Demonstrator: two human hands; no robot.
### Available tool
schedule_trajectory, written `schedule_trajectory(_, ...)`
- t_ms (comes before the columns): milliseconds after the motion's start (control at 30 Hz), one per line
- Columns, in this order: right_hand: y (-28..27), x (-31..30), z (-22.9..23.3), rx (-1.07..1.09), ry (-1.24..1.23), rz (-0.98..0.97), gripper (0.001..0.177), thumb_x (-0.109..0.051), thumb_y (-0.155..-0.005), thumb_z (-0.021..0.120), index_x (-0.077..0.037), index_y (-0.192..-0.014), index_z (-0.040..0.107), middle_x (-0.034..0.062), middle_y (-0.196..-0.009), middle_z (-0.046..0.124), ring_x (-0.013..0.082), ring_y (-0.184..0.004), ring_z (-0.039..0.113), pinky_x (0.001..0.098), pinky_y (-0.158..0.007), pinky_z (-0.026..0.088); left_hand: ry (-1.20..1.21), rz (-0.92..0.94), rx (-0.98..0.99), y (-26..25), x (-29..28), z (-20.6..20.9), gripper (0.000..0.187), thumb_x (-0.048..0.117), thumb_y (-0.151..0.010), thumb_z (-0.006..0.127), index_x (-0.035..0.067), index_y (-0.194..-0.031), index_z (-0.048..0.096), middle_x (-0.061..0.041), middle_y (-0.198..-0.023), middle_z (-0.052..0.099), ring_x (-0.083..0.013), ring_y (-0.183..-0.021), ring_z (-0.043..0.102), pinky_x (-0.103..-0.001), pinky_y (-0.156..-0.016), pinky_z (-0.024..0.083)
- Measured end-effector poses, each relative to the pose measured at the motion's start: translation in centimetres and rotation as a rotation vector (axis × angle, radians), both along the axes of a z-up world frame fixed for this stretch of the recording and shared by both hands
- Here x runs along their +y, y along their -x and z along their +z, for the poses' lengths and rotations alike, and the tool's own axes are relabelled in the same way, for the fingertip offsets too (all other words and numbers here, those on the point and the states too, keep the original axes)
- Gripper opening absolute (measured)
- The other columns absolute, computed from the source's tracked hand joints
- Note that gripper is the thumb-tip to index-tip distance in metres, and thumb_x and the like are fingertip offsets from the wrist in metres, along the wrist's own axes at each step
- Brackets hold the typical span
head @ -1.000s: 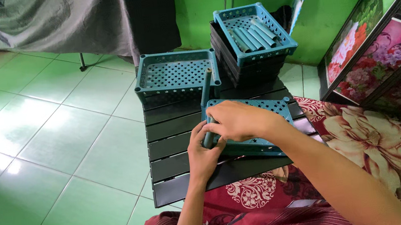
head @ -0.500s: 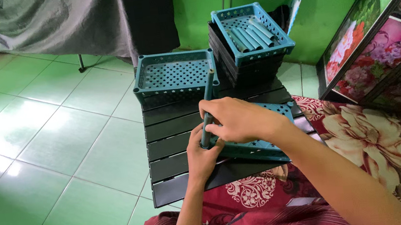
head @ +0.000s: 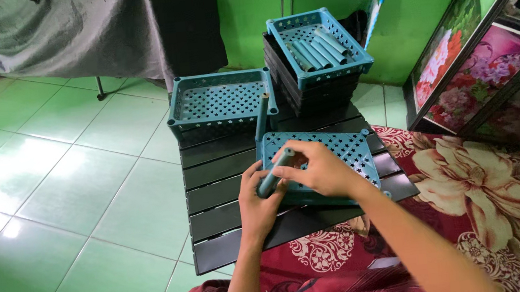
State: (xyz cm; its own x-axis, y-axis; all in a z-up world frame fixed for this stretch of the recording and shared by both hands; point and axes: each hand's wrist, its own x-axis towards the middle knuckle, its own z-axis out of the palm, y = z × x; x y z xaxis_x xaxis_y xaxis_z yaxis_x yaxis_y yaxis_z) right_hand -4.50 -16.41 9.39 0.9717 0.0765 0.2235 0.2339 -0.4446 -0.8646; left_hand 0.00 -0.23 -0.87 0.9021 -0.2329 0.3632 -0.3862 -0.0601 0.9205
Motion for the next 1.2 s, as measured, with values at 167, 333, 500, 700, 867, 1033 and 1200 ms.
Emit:
schedule_trajectory(167,2.1,0.0,-1.8,-0.141,-0.051,-0.123,0.025,-0.016,-0.089,0.079,-0.003,-0.109,0.073,0.0013,-0.088,0.073,0.0089,-0.08,0.065,0.0274,-0.074,0.054,-0.017,-0.029,-0.082,0.3,-0.3,0.2,0.029,0.018,-0.08,0.08,0.005,-0.105,0.072,-0.019,-0.137,0.06,-0.0322,-0.122,0.065,-0.04,-0.097,0.053)
schedule_trajectory(333,2.7,0.0,-2.1,-0.312,-0.429,-0.188,0.02,-0.009,-0.097,0.072,-0.002,-0.115,0.068,0.0022,-0.09,0.067,0.0104,-0.082,0.062,0.0276,-0.074,0.051,-0.031,0.015,-0.077,0.4,-0.1,0.6,0.032,0.024,-0.083,0.081,0.005,-0.107,0.071,-0.02,-0.135,0.062,-0.0337,-0.122,0.063,-0.042,-0.1,0.05)
schedule_trajectory(500,2.6,-3.4,-2.6,-0.367,-0.653,-0.311,0.015,-0.008,-0.101,0.067,-0.001,-0.114,0.064,0.0062,-0.089,0.069,0.0135,-0.08,0.067,0.0303,-0.075,0.057,-0.057,0.055,-0.165,0.6,-0.3,1.0,0.025,0.021,-0.087,0.078,0.004,-0.105,0.069,-0.021,-0.133,0.061,-0.0357,-0.128,0.06,-0.042,-0.105,0.046)
schedule_trajectory(700,3.0,-6.9,-5.6,-0.206,-0.777,-0.417,0.017,-0.008,-0.099,0.064,0.0,-0.114,0.06,0.0133,-0.093,0.071,0.0176,-0.076,0.069,0.0309,-0.074,0.057,-0.126,0.187,-0.172,1.0,-0.5,1.1,0.039,0.017,-0.086,0.075,0.001,-0.117,0.058,-0.018,-0.117,0.057,-0.0333,-0.112,0.058,-0.041,-0.1,0.046)
schedule_trajectory(867,4.2,-8.5,-7.0,-0.109,-0.83,-0.43,0.02,-0.009,-0.098,0.06,-0.001,-0.116,0.058,0.017,-0.101,0.072,0.0181,-0.074,0.069,0.0302,-0.074,0.055,-0.124,0.259,-0.094,1.3,-0.5,1.6,0.042,0.019,-0.086,0.075,0.0,-0.119,0.058,-0.017,-0.11,0.061,-0.0305,-0.1,0.062,-0.039,-0.092,0.049)
schedule_trajectory(1033,5.6,-9.6,-6.9,-0.105,-0.811,-0.448,0.021,-0.009,-0.097,0.057,0.0,-0.116,0.06,0.0156,-0.107,0.075,0.0178,-0.078,0.072,0.03,-0.076,0.057,-0.169,0.312,0.027,1.4,-0.5,1.8,0.045,0.024,-0.085,0.075,0.002,-0.12,0.059,-0.015,-0.107,0.066,-0.0288,-0.095,0.066,-0.039,-0.086,0.051)
schedule_trajectory(1200,6.4,-10.2,-6.6,-0.057,-0.773,-0.497,0.028,-0.011,-0.096,0.062,0.002,-0.121,0.063,0.015,-0.112,0.076,0.018,-0.081,0.074,0.0295,-0.077,0.058,-0.353,0.398,-0.159,1.2,-0.5,0.9,0.042,0.026,-0.087,0.075,0.003,-0.119,0.061,-0.016,-0.112,0.066,-0.0318,-0.108,0.061,-0.045,-0.101,0.04)
